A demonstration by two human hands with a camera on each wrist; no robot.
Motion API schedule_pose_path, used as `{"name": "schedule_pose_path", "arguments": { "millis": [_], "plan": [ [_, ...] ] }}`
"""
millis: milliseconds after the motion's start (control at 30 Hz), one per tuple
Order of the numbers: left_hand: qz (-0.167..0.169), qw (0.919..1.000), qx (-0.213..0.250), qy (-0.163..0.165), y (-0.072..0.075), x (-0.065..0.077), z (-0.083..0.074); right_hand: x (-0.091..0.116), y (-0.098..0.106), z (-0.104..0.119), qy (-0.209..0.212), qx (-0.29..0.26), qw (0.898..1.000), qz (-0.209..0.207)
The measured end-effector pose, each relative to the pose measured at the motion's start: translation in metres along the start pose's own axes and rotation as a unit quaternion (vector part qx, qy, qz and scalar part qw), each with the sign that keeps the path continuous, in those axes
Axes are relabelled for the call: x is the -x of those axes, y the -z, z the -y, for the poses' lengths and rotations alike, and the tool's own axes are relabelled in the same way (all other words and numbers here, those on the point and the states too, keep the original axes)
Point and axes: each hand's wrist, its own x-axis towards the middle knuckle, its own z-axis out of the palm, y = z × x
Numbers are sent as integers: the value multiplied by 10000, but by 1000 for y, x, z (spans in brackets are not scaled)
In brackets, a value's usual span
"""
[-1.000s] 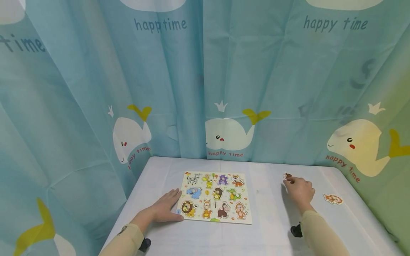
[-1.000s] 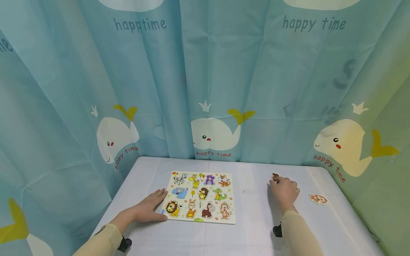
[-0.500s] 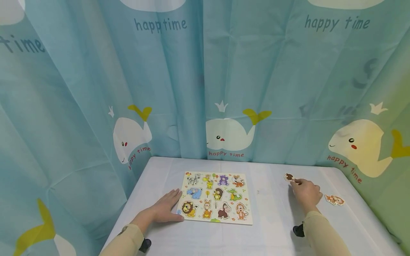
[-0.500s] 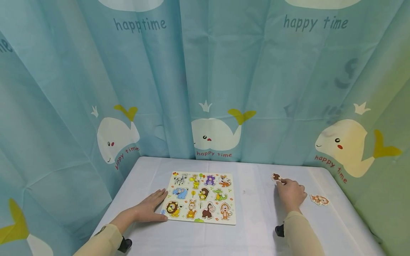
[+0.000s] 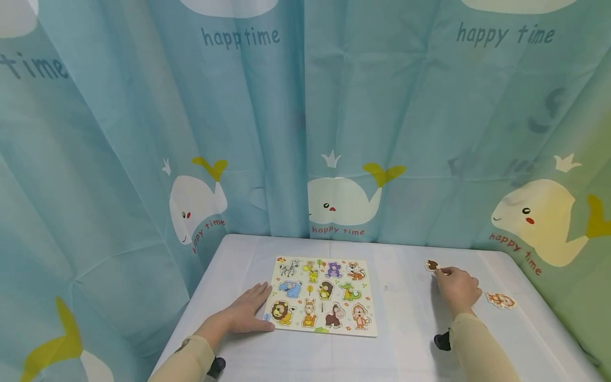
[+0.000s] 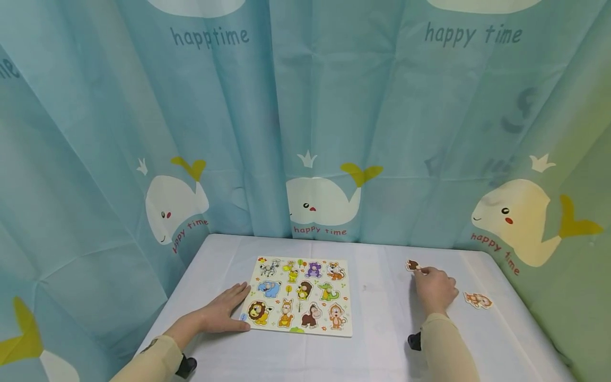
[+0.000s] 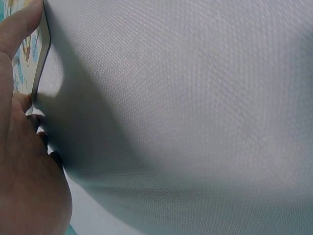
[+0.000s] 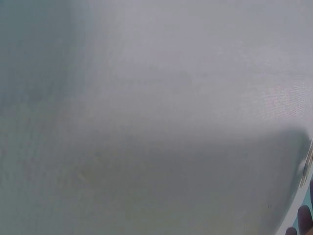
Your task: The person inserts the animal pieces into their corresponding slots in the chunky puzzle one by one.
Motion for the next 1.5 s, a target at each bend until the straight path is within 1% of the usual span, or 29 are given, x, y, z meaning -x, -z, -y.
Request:
{"name": "schedule_pose_path", "arguments": {
  "millis": [167, 533, 800, 967, 1200, 1400, 1500],
  "plan": [
    [-8, 10000, -14, -18, -1, 0, 1, 2, 1, 3, -185, -96, 9998, -40],
    [-2, 10000, -37, 10, -2, 1, 3, 3, 1, 10, -229, -118, 9996, -115],
    [-13, 10000, -85, 42, -4, 0, 4, 0, -3, 12, -362, -83, 9993, -96],
    [-33, 9999, -136, 74, -5, -1, 4, -1, -4, 13, -345, -70, 9994, -36],
    [27, 9999, -91, 59, -3, -1, 2, -4, -5, 13, -434, -93, 9990, 92],
    [47, 9999, -121, 66, -3, -3, 1, -4, -4, 13, -370, -152, 9989, 232],
    [40, 9999, -109, 65, -3, -3, 2, -4, -5, 14, -344, -185, 9990, 217]
  ]
}}
